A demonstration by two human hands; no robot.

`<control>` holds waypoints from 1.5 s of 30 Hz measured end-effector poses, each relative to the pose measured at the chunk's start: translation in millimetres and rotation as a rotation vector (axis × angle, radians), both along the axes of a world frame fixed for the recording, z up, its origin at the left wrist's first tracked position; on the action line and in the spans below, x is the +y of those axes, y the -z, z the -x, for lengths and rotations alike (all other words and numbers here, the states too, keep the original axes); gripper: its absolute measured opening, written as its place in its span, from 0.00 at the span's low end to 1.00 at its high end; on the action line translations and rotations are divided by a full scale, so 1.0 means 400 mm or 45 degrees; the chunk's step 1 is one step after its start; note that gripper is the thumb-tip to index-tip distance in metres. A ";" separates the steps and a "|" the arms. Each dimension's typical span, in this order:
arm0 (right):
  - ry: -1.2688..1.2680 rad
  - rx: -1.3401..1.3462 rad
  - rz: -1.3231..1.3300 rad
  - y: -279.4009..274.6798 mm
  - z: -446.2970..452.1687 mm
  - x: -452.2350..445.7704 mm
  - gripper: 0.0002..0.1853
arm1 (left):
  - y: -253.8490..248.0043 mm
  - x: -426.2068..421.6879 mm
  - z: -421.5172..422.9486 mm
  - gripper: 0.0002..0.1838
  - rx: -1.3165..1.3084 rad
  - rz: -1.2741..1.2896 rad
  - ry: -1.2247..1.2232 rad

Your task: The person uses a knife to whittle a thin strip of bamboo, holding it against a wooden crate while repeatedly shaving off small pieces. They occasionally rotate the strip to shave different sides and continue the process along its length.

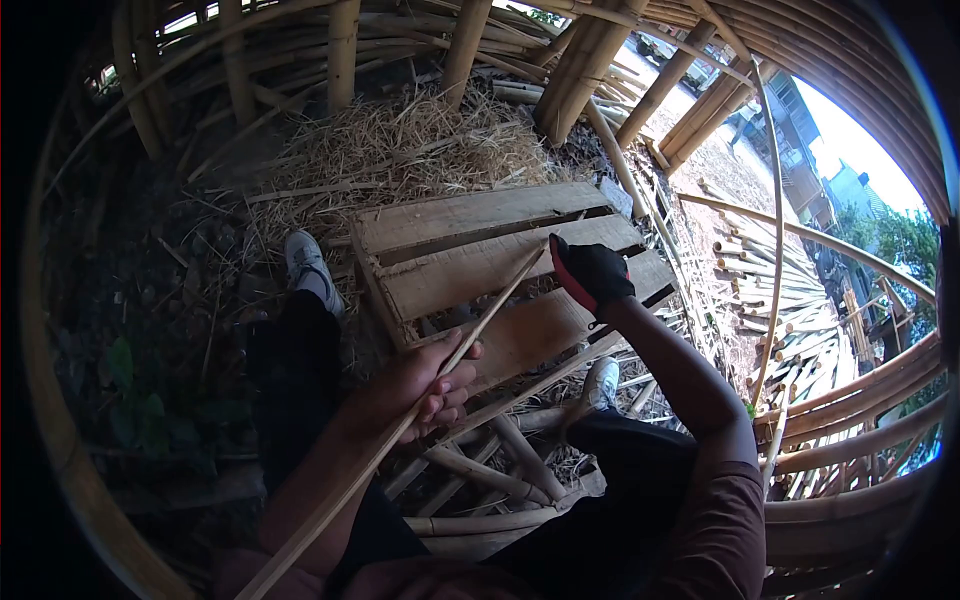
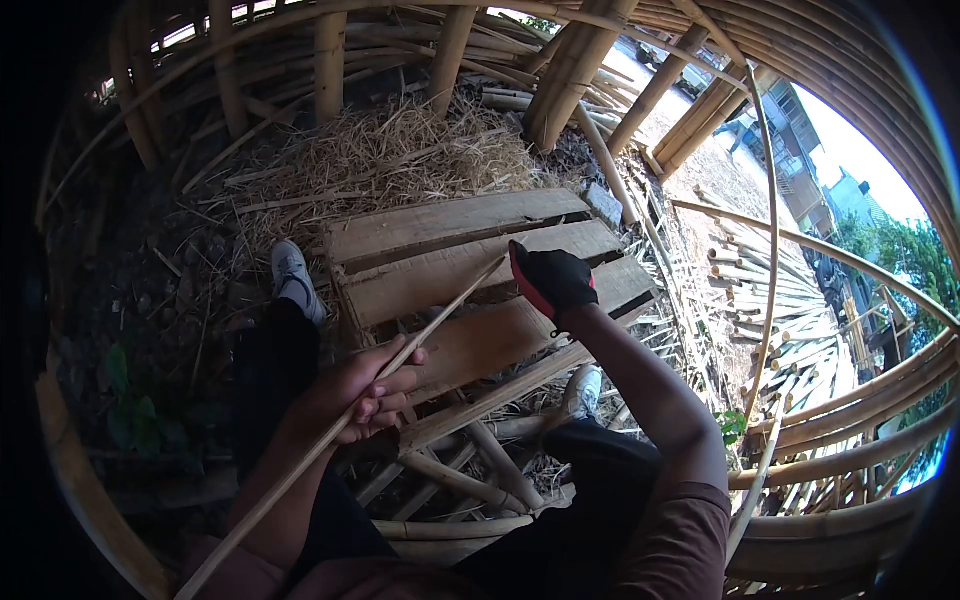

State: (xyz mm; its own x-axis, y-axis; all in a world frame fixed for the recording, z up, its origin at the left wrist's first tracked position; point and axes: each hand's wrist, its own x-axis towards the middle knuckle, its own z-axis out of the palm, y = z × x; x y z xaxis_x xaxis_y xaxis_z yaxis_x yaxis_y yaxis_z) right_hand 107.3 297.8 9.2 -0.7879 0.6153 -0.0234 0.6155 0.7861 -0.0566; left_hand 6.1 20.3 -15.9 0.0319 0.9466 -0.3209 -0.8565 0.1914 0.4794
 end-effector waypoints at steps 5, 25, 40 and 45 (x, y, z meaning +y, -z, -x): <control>0.024 0.062 0.093 0.020 -0.019 -0.094 0.30 | -0.017 -0.003 0.000 0.17 0.060 0.023 0.001; -0.733 0.043 -0.441 0.072 -0.034 0.116 0.25 | -0.005 0.003 0.009 0.22 0.620 0.084 0.146; -0.376 -0.086 -0.287 0.022 -0.021 0.134 0.25 | -0.018 -0.003 0.004 0.20 0.422 0.044 0.082; -0.785 0.075 -0.425 0.051 -0.047 0.060 0.27 | -0.026 -0.006 0.000 0.20 0.489 0.053 0.117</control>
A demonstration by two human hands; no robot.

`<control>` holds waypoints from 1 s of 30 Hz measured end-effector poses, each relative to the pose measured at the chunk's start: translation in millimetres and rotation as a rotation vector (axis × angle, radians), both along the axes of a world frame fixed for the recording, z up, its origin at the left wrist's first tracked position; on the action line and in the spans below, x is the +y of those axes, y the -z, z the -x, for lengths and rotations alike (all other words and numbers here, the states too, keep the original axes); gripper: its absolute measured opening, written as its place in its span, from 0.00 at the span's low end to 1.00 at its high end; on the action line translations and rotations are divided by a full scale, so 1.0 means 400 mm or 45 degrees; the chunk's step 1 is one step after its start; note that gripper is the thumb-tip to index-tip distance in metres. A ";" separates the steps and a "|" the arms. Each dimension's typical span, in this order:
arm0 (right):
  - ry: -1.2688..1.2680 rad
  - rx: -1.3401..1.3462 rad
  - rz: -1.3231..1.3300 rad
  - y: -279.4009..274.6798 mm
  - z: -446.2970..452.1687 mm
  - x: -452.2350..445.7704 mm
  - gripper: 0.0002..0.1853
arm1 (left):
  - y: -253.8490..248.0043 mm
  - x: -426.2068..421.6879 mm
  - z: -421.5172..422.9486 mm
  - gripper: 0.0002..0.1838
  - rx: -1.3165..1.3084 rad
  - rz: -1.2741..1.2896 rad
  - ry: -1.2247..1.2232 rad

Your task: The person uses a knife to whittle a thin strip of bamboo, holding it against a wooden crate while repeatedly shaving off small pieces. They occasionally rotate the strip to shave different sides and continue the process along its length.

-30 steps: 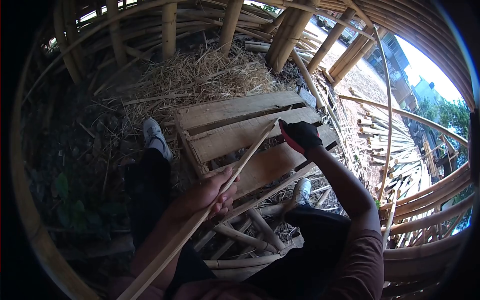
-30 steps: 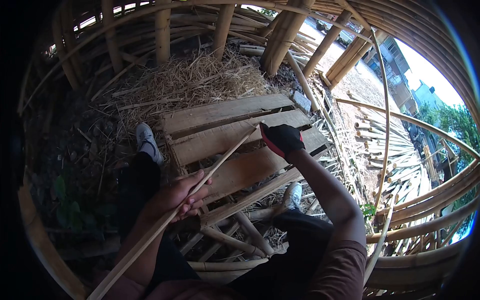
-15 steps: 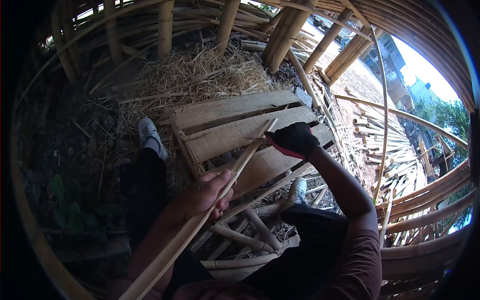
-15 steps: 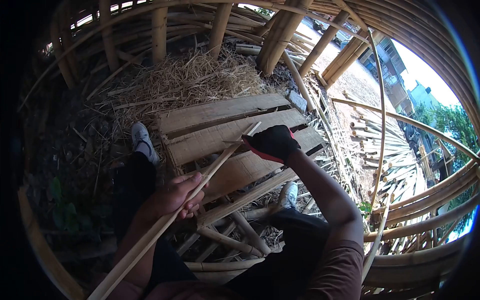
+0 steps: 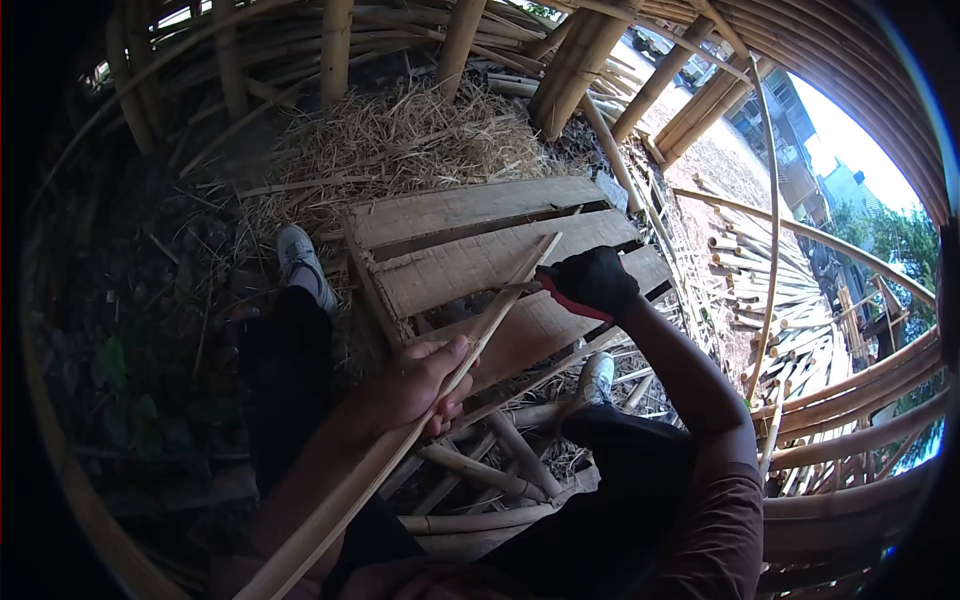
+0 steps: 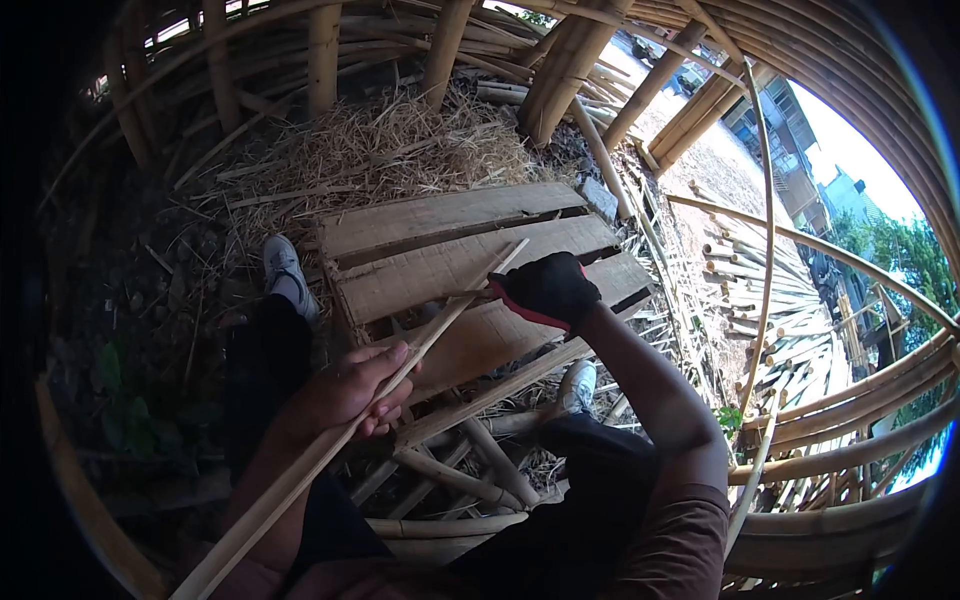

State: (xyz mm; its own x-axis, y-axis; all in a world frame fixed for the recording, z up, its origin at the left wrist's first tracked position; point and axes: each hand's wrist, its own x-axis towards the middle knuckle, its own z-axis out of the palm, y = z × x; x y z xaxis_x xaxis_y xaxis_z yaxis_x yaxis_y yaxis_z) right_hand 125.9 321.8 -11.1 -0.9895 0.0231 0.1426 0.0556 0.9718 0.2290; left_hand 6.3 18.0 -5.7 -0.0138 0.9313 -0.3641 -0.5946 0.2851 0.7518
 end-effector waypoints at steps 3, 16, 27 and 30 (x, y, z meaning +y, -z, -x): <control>0.284 -0.109 -0.027 0.011 0.017 0.115 0.28 | 0.001 0.002 0.000 0.20 0.006 0.060 -0.010; 0.585 -0.239 0.043 -0.030 0.024 0.133 0.32 | -0.003 -0.002 0.005 0.21 0.084 0.042 0.004; 0.533 -0.174 -0.100 -0.013 0.011 0.098 0.32 | -0.004 -0.003 0.000 0.21 0.105 0.038 -0.015; 1.008 -0.209 -0.160 -0.019 -0.014 0.218 0.36 | -0.006 -0.002 0.006 0.20 0.075 0.054 -0.022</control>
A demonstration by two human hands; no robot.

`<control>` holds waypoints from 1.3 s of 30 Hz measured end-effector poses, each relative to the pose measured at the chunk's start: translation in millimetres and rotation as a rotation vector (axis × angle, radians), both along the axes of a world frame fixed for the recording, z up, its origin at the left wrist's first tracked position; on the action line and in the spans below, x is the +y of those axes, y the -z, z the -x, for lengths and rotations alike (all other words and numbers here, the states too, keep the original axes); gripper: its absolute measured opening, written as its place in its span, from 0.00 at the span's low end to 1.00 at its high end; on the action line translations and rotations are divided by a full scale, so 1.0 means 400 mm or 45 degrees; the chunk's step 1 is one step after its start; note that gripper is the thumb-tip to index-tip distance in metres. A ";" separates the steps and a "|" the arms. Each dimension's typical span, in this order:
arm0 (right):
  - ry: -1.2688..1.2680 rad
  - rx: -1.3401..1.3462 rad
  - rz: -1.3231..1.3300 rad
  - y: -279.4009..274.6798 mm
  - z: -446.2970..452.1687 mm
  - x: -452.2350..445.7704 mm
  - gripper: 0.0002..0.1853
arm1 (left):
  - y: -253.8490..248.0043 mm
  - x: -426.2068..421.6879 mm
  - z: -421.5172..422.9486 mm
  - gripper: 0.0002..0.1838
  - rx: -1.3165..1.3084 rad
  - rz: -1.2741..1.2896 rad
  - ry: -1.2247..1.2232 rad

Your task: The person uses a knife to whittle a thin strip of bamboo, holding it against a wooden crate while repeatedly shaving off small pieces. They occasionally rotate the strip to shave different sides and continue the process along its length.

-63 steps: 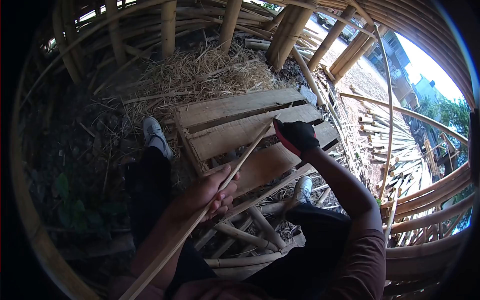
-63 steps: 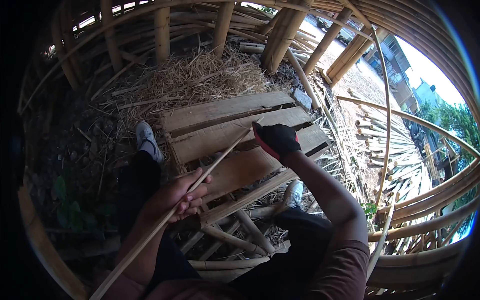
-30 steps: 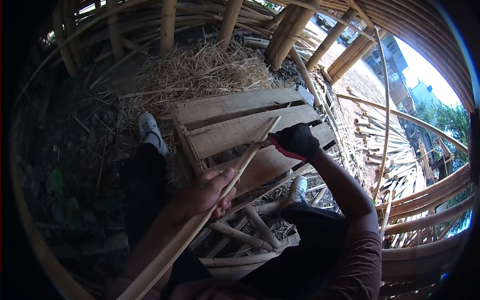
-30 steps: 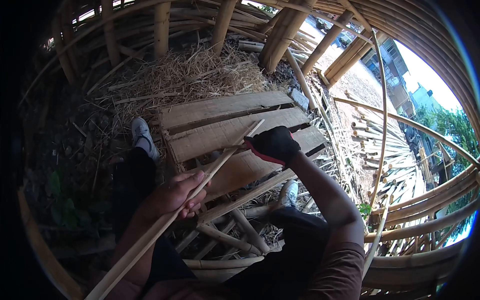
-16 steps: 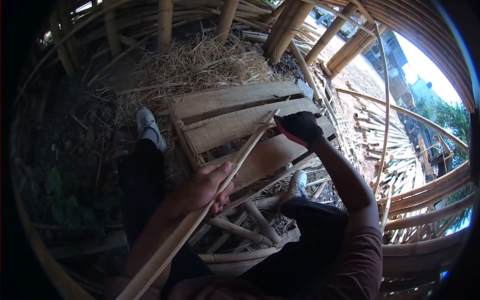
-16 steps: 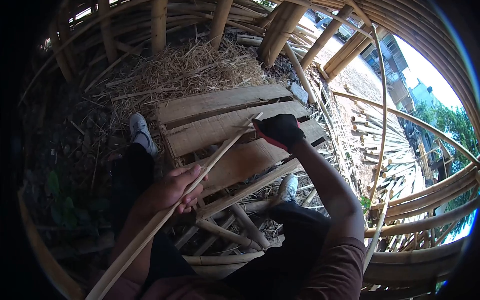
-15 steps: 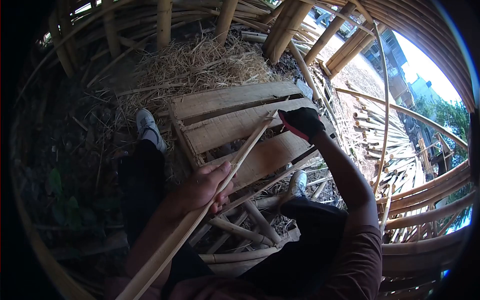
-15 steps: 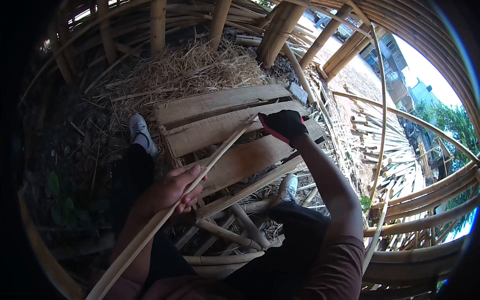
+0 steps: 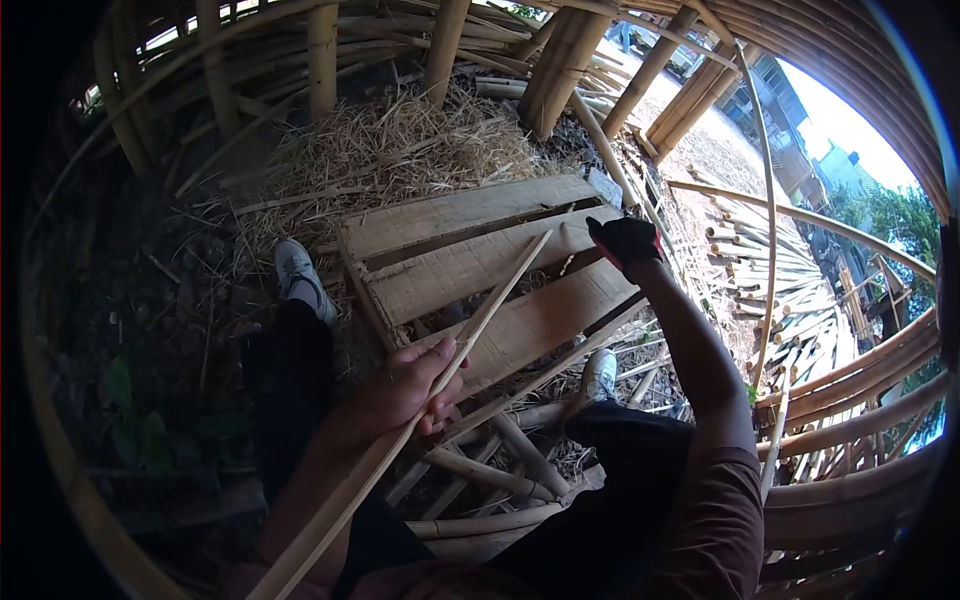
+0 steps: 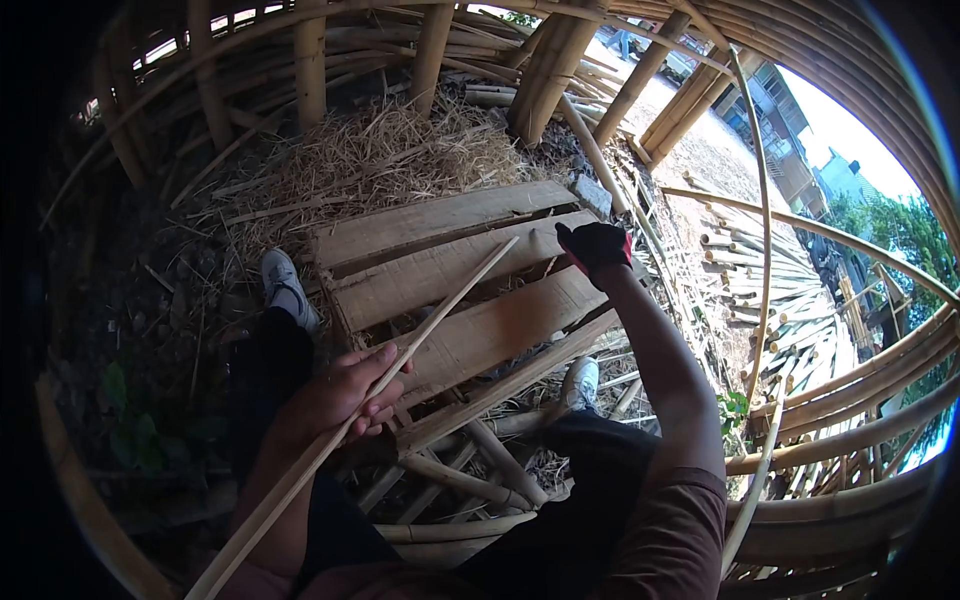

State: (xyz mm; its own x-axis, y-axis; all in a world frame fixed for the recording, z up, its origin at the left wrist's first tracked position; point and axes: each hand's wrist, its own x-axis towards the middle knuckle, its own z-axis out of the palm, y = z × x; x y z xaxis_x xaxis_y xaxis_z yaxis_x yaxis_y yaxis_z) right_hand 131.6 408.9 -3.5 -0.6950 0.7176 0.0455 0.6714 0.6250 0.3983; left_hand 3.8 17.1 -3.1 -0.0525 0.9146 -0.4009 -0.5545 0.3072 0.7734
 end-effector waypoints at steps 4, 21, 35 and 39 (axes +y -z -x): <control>-0.024 0.226 0.118 -0.036 -0.007 -0.098 0.36 | -0.002 -0.004 0.001 0.20 -0.077 -0.003 -0.019; -1.316 0.122 0.276 -0.031 -0.007 -0.382 0.09 | -0.001 0.001 -0.005 0.24 0.362 0.053 0.082; -1.049 0.160 0.421 -0.010 -0.019 -0.347 0.15 | 0.000 -0.004 -0.009 0.25 0.381 0.002 0.099; -1.184 0.190 0.416 0.023 -0.014 -0.255 0.12 | 0.005 0.001 -0.003 0.24 0.383 0.010 0.087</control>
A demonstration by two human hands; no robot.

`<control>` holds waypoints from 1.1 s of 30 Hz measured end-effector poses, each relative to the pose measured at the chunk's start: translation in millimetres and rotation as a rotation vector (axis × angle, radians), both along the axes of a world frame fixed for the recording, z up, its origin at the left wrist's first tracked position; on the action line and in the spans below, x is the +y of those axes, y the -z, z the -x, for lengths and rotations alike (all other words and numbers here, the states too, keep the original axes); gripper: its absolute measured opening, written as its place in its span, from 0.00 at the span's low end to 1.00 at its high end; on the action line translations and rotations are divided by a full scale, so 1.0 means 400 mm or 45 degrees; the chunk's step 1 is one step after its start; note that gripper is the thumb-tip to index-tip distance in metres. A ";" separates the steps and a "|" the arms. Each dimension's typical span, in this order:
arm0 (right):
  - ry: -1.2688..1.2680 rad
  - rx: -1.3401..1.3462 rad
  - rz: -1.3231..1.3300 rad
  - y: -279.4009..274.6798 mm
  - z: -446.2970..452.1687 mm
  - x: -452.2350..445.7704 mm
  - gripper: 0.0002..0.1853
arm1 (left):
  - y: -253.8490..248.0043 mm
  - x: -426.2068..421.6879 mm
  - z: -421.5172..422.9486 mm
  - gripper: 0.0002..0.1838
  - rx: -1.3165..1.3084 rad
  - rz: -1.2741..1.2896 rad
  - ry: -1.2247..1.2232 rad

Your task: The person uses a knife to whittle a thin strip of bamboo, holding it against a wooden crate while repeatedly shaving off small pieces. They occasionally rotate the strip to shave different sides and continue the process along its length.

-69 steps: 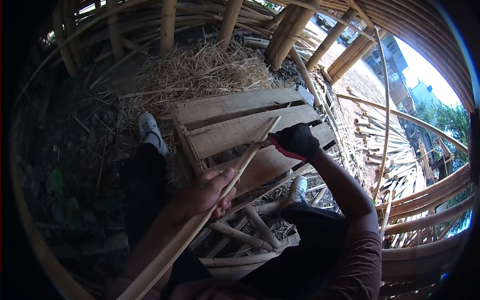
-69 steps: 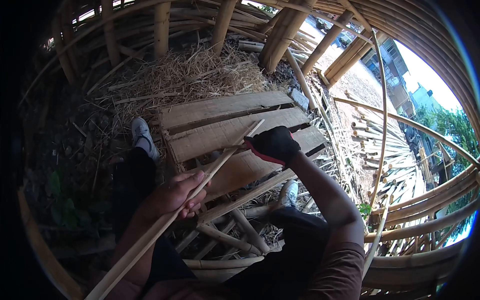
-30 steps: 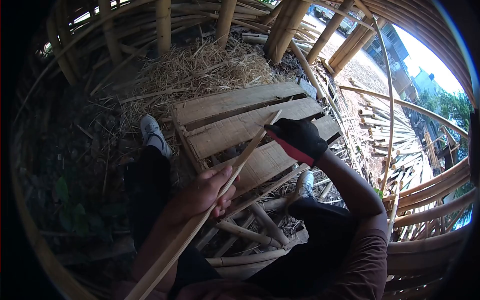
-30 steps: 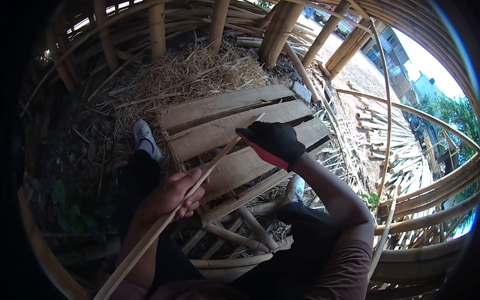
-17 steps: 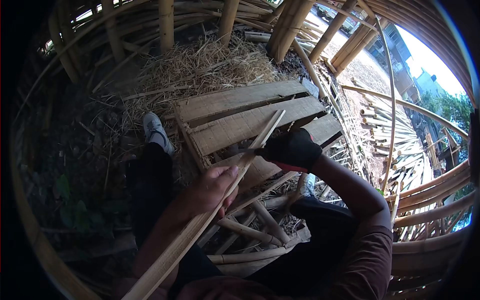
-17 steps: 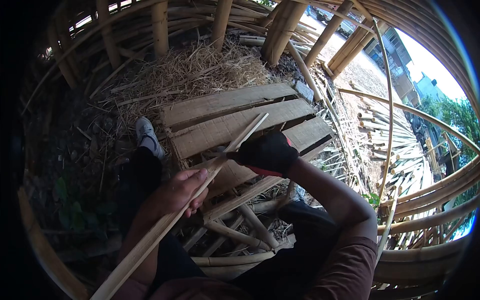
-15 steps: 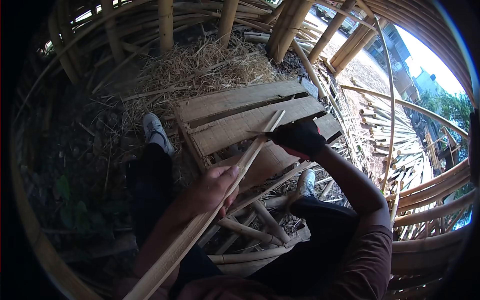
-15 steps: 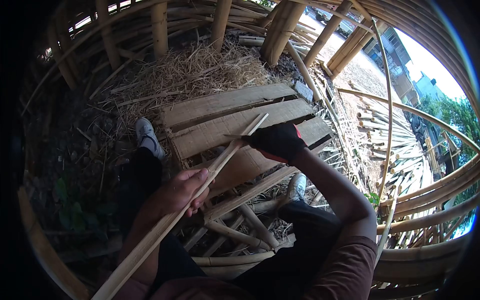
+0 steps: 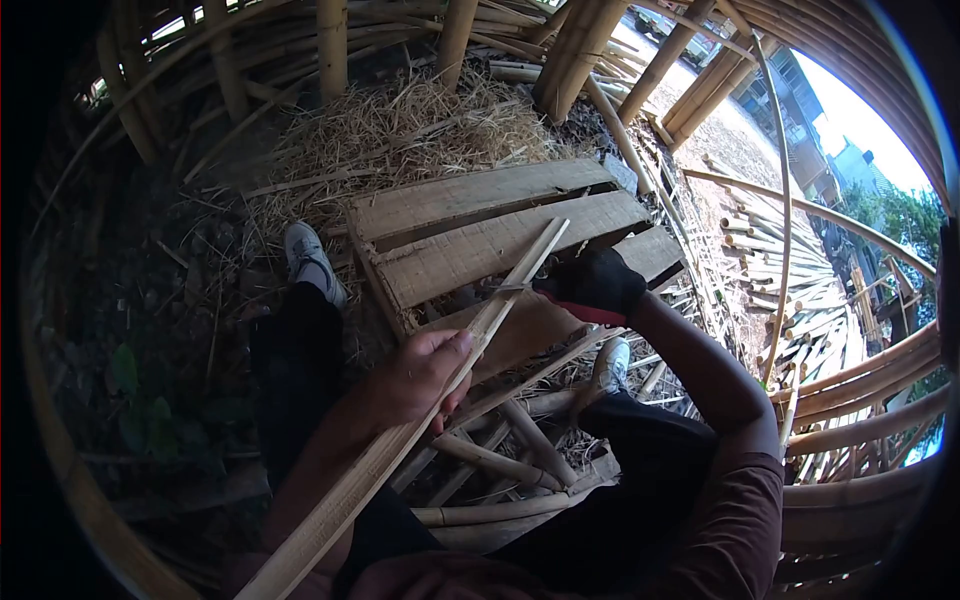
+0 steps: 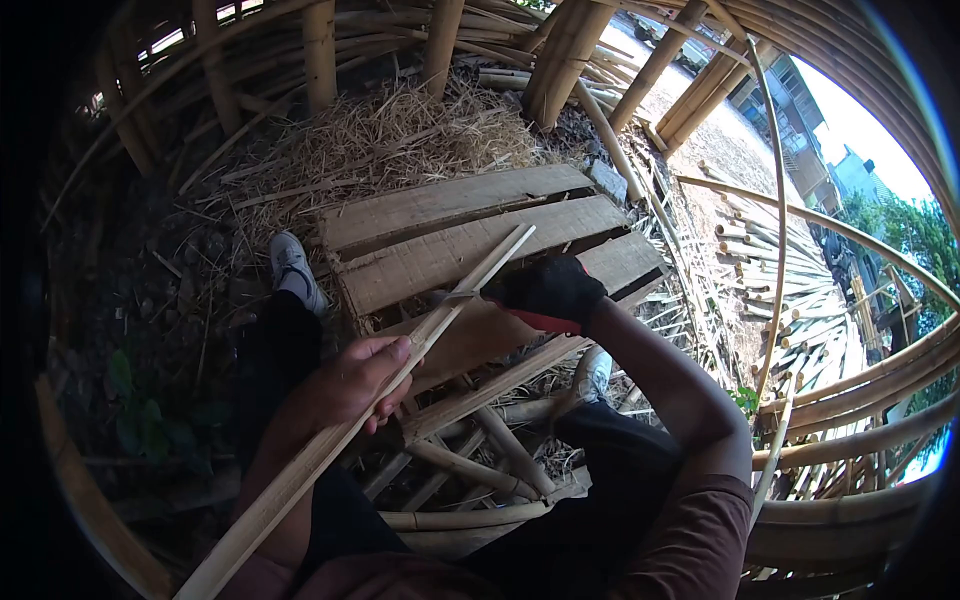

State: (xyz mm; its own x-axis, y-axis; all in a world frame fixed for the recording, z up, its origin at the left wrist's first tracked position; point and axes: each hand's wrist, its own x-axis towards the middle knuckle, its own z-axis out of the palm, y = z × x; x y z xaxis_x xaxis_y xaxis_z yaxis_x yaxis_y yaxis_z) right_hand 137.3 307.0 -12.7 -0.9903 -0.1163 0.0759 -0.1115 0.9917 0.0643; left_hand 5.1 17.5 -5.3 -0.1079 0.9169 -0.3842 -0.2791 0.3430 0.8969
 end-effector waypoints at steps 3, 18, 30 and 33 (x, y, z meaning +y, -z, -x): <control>0.041 -0.018 -0.056 0.020 0.013 0.053 0.13 | 0.016 0.010 -0.002 0.23 -0.043 -0.031 -0.010; 0.023 -0.029 -0.393 -0.006 0.047 0.003 0.16 | 0.022 0.014 0.006 0.23 -0.028 -0.075 0.021; 0.240 0.034 -0.055 -0.052 0.043 -0.100 0.22 | 0.005 0.009 0.005 0.23 -0.050 -0.049 0.004; 0.211 0.002 0.069 -0.009 0.034 -0.036 0.23 | -0.003 0.003 0.001 0.23 -0.022 -0.067 0.017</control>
